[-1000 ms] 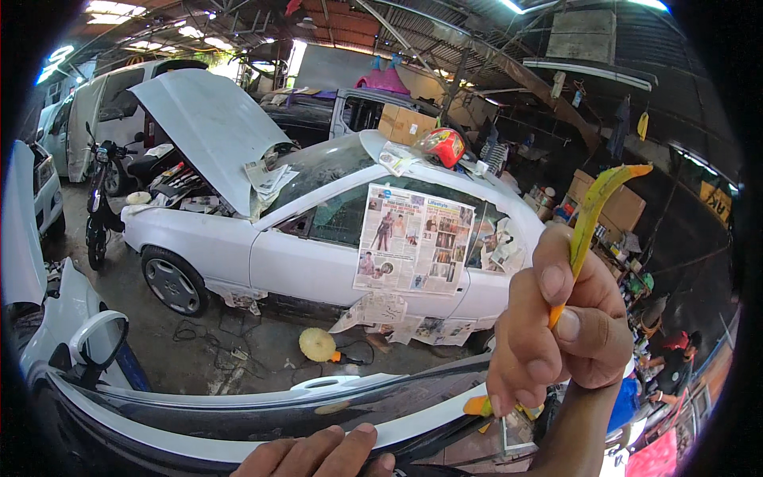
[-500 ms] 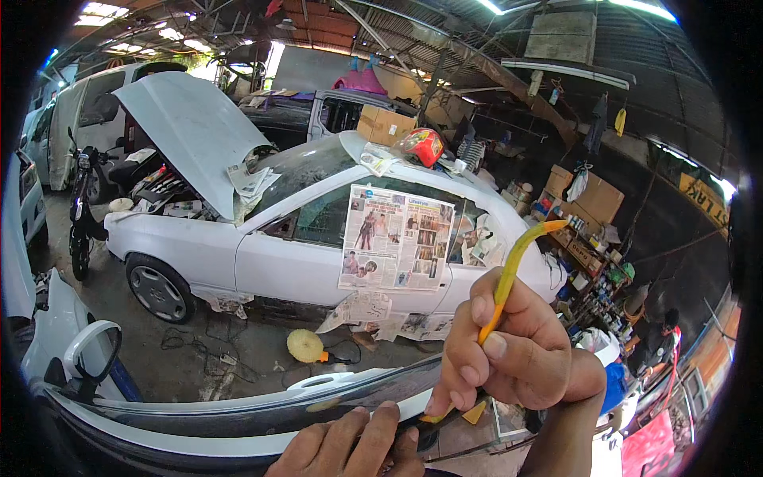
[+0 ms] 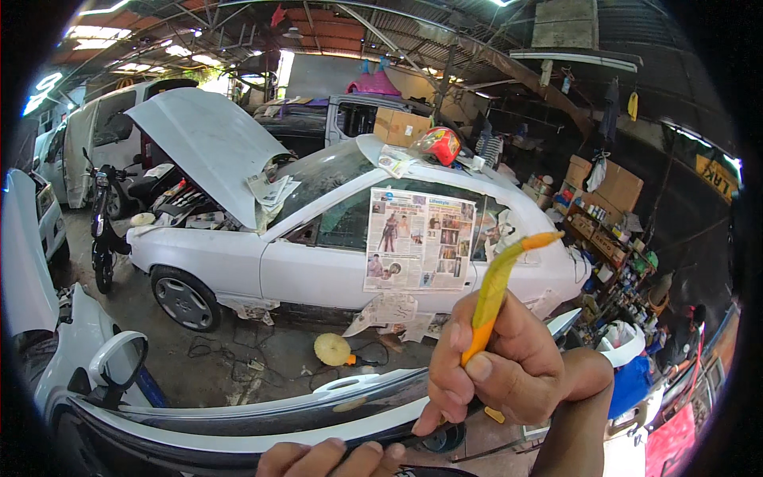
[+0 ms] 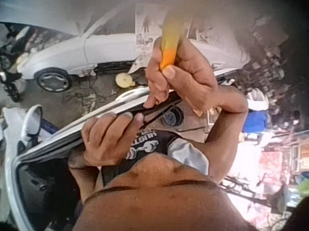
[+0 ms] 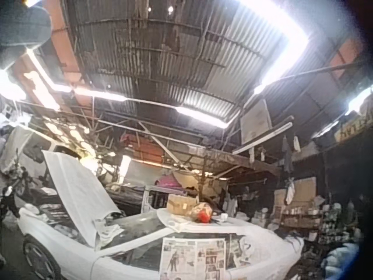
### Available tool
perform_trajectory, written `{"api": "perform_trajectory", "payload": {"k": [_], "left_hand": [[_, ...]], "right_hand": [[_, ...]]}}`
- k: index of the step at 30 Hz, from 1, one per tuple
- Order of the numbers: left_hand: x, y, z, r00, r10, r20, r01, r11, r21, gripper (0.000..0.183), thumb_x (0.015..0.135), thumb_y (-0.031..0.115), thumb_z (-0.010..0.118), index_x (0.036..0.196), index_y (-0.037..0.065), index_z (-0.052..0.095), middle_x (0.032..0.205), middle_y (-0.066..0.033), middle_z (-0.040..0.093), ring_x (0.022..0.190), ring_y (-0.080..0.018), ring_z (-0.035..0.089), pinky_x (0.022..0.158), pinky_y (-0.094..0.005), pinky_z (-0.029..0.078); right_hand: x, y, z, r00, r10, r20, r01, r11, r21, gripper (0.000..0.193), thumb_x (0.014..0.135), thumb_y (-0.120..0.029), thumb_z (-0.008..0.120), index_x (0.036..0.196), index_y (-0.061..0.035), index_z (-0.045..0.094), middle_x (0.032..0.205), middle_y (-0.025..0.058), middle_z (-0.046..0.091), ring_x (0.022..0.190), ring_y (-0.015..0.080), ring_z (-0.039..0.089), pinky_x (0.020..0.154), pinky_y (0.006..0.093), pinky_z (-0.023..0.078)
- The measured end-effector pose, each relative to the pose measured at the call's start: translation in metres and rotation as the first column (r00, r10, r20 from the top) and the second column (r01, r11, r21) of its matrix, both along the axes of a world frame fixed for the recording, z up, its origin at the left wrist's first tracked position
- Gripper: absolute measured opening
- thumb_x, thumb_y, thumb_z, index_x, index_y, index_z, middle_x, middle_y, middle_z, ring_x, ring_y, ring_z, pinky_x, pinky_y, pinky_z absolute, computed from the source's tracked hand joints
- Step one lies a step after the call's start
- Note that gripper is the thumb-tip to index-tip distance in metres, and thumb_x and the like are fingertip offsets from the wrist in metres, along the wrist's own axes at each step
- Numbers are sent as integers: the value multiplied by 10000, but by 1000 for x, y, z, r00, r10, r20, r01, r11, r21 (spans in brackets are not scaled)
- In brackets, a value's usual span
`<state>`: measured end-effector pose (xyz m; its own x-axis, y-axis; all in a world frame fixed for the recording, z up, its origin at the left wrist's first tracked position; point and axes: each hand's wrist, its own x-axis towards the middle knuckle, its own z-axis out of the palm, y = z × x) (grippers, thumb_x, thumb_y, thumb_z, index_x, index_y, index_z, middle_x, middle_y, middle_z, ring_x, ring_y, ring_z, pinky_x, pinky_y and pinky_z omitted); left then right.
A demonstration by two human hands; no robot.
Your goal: The person tucks the rubber weatherstripping into the car door frame around the window using a plastic pry tool.
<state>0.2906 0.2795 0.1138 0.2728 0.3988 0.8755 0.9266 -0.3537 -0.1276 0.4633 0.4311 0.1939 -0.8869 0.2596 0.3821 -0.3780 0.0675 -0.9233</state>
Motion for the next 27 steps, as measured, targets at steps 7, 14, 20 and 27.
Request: {"api": "perform_trajectory", "payload": {"k": [7, 14, 20, 27], "left_hand": [[2, -6, 3, 997, 71, -23, -73, 994, -87, 253, 829, 156, 692, 1076, 115, 720, 1006, -9, 604, 885, -193, 545, 783, -358, 399], [-2, 1, -4, 1000, 0, -22, -1, 999, -44, 224, 817, 148, 702, 1037, 108, 713, 996, -26, 624, 880, -208, 556, 750, -371, 407], [-4, 11, -6, 997, -70, -12, 71, 996, 49, 201, 768, 129, 719, 962, 79, 742, 938, -48, 647, 784, -195, 555, 634, -331, 434], [-1, 5, -3, 998, -36, 51, 35, 999, 28, 286, 693, 72, 744, 979, 73, 760, 952, -31, 668, 736, -169, 546, 565, -310, 442]], "right_hand": [[5, -16, 0, 981, -191, -31, 193, 979, 65, 143, 988, -94, 475, 1097, -67, 386, 756, 125, 491, 653, 218, 556, 696, 535, 598], [14, -15, 2, 958, -164, -234, 115, 971, -209, 137, 959, -80, 479, 1063, -54, 393, 740, 150, 499, 639, 224, 522, 776, 522, 584], [-2, -27, -1, 957, -177, -232, 152, 981, -119, 156, 952, -47, 503, 1075, -36, 408, 806, 188, 590, 851, 330, 670, 860, 538, 537], [-5, -18, -7, 989, -43, -145, 27, 993, -115, 189, 985, -32, 457, 1160, 17, 405, 929, 170, 598, 930, 242, 631, 885, 397, 504]]}}
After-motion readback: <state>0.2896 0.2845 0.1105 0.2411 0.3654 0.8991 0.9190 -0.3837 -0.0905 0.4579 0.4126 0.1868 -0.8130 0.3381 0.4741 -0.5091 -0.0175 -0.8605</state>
